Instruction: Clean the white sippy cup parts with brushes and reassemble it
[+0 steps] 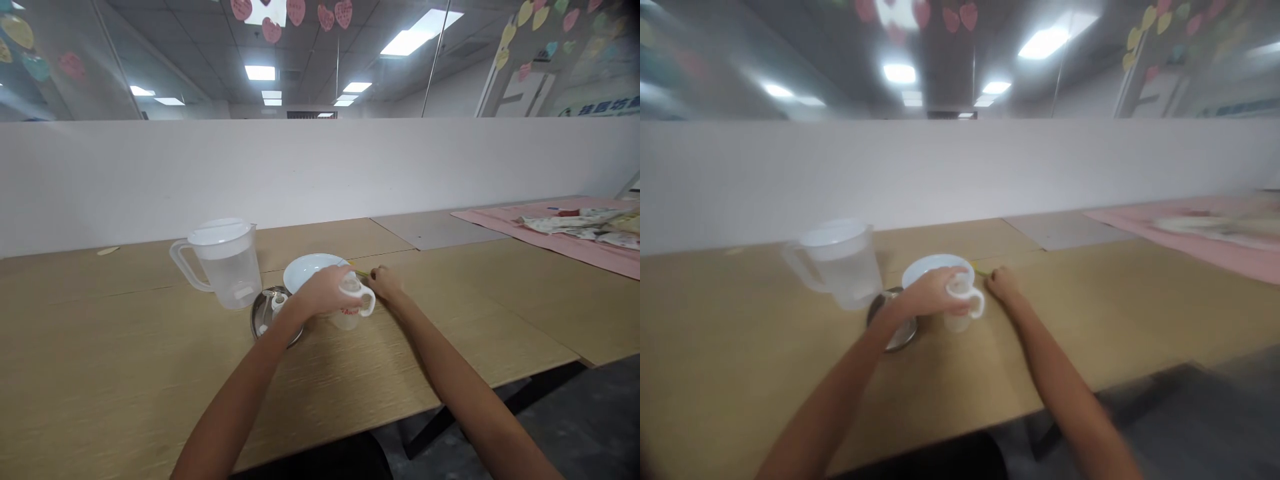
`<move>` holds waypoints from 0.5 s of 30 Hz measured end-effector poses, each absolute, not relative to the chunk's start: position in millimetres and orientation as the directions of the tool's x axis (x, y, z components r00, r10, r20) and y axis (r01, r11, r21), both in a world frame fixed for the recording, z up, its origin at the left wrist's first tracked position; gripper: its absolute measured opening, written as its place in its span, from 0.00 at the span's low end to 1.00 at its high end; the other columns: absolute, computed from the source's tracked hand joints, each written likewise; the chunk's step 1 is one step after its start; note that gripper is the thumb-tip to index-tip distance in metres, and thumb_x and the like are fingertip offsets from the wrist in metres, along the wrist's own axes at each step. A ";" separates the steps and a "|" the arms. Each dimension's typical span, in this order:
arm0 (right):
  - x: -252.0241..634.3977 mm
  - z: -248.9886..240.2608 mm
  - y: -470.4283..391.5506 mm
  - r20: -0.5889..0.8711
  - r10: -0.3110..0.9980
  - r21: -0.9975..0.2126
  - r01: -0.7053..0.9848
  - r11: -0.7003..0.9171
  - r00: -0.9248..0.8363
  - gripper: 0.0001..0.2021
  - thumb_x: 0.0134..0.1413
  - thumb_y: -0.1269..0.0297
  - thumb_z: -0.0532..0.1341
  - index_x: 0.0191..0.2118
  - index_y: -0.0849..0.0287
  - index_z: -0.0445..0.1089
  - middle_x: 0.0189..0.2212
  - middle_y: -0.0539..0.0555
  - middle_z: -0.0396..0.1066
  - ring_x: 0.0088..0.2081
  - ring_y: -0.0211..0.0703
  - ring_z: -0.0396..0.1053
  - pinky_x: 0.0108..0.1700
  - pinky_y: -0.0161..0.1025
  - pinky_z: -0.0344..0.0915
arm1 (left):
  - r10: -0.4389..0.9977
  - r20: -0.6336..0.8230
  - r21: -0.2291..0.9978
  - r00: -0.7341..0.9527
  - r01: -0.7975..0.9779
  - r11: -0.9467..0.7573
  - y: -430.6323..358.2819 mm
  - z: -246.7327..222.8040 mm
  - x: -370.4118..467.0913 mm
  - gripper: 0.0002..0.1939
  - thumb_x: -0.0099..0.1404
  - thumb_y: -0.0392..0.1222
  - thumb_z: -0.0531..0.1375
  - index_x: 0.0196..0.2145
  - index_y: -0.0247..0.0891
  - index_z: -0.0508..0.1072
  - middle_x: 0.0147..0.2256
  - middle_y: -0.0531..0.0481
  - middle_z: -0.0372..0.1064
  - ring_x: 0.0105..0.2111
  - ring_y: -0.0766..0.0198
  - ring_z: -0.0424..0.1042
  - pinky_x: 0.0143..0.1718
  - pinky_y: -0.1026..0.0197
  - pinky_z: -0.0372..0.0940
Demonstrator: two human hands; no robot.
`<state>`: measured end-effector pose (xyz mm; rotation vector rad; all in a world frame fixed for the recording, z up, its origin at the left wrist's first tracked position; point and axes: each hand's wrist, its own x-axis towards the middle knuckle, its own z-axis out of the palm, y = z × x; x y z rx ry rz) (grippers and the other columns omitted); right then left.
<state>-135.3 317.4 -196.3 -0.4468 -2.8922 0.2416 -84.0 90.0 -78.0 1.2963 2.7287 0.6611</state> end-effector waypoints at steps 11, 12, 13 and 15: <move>-132.7 -185.9 299.0 0.162 0.142 -0.138 0.120 0.983 -0.976 0.15 0.57 0.61 0.51 0.34 0.62 0.74 0.33 0.59 0.72 0.34 0.43 0.68 0.30 0.33 0.54 | 0.826 -0.178 0.270 -0.534 0.781 0.563 83.5 -82.8 -91.7 0.45 0.46 0.49 0.65 0.60 0.44 0.50 0.54 0.43 0.56 0.51 0.51 0.62 0.50 0.56 0.59; -134.2 -181.3 299.5 0.192 0.168 -0.149 0.140 0.979 -0.967 0.17 0.58 0.62 0.49 0.35 0.62 0.73 0.33 0.59 0.72 0.34 0.42 0.68 0.30 0.33 0.54 | 0.830 -0.164 0.318 -0.533 0.768 0.556 76.7 -75.7 -93.5 0.45 0.46 0.51 0.65 0.59 0.44 0.51 0.54 0.44 0.55 0.52 0.52 0.61 0.50 0.57 0.59; -136.5 -175.0 299.7 0.240 0.205 -0.175 0.166 0.971 -0.949 0.18 0.60 0.63 0.47 0.36 0.62 0.73 0.34 0.58 0.72 0.34 0.42 0.68 0.30 0.33 0.53 | 0.832 -0.136 0.387 -0.538 0.744 0.544 68.4 -67.8 -96.1 0.43 0.48 0.54 0.63 0.59 0.44 0.53 0.55 0.44 0.56 0.52 0.54 0.61 0.50 0.59 0.59; -143.1 -158.4 297.2 0.362 0.278 -0.269 0.186 0.945 -0.890 0.18 0.61 0.64 0.45 0.38 0.62 0.72 0.34 0.57 0.72 0.34 0.41 0.68 0.30 0.33 0.53 | 0.810 -0.056 0.525 -0.584 0.673 0.521 48.6 -52.6 -104.1 0.34 0.53 0.58 0.58 0.55 0.41 0.59 0.53 0.45 0.60 0.49 0.58 0.64 0.47 0.63 0.61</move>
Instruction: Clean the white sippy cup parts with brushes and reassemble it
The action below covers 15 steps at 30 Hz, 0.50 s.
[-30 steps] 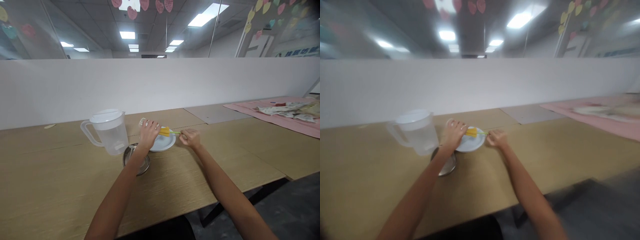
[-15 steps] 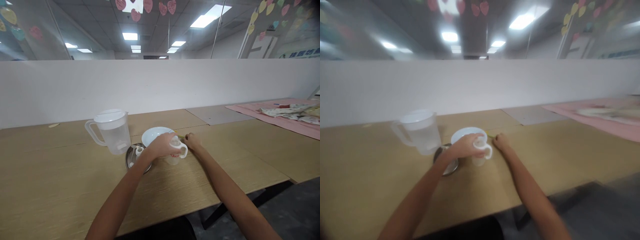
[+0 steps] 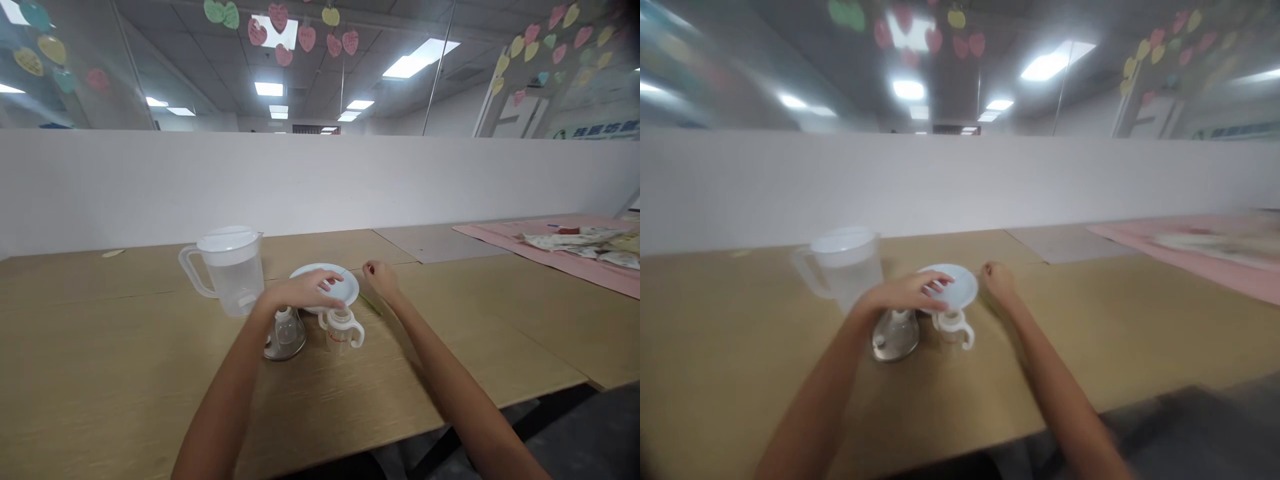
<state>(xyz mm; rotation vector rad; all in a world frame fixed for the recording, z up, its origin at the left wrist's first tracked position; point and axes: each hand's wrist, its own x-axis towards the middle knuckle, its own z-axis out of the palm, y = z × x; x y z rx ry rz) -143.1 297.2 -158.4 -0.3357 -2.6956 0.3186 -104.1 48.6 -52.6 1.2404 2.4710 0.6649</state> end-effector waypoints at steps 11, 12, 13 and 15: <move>-187.2 -131.5 229.3 -0.115 -0.106 -0.477 -0.039 0.878 -0.988 0.12 0.52 0.67 0.55 0.36 0.67 0.73 0.23 0.56 0.71 0.16 0.35 0.63 0.23 0.31 0.60 | 0.203 -0.473 0.248 -0.857 0.091 0.964 -7.4 -94.6 -173.1 0.03 0.50 0.33 0.56 0.24 0.30 0.69 0.20 0.47 0.66 0.24 0.63 0.69 0.27 0.64 0.65; -187.6 -136.0 227.0 -0.131 -0.103 -0.464 -0.031 0.885 -0.986 0.10 0.50 0.69 0.56 0.33 0.68 0.73 0.22 0.57 0.71 0.16 0.36 0.63 0.23 0.31 0.60 | 0.202 -0.494 0.256 -0.845 0.081 0.963 -6.1 -98.8 -173.9 0.03 0.49 0.33 0.56 0.24 0.30 0.69 0.19 0.48 0.66 0.24 0.63 0.69 0.27 0.65 0.65; -187.2 -139.2 225.8 -0.132 -0.096 -0.451 -0.027 0.892 -0.987 0.09 0.48 0.70 0.57 0.31 0.69 0.73 0.22 0.58 0.71 0.16 0.36 0.63 0.23 0.32 0.60 | 0.204 -0.507 0.264 -0.837 0.075 0.962 -4.6 -101.5 -173.9 0.03 0.49 0.32 0.55 0.24 0.31 0.68 0.19 0.48 0.66 0.23 0.64 0.69 0.27 0.65 0.65; -184.3 -140.4 226.0 -0.099 -0.080 -0.434 -0.029 0.900 -0.992 0.09 0.47 0.71 0.57 0.31 0.69 0.74 0.22 0.58 0.71 0.18 0.37 0.65 0.24 0.32 0.61 | 0.211 -0.508 0.279 -0.835 0.072 0.958 -1.9 -103.9 -172.6 0.03 0.50 0.32 0.55 0.24 0.31 0.68 0.19 0.48 0.66 0.22 0.64 0.69 0.26 0.66 0.65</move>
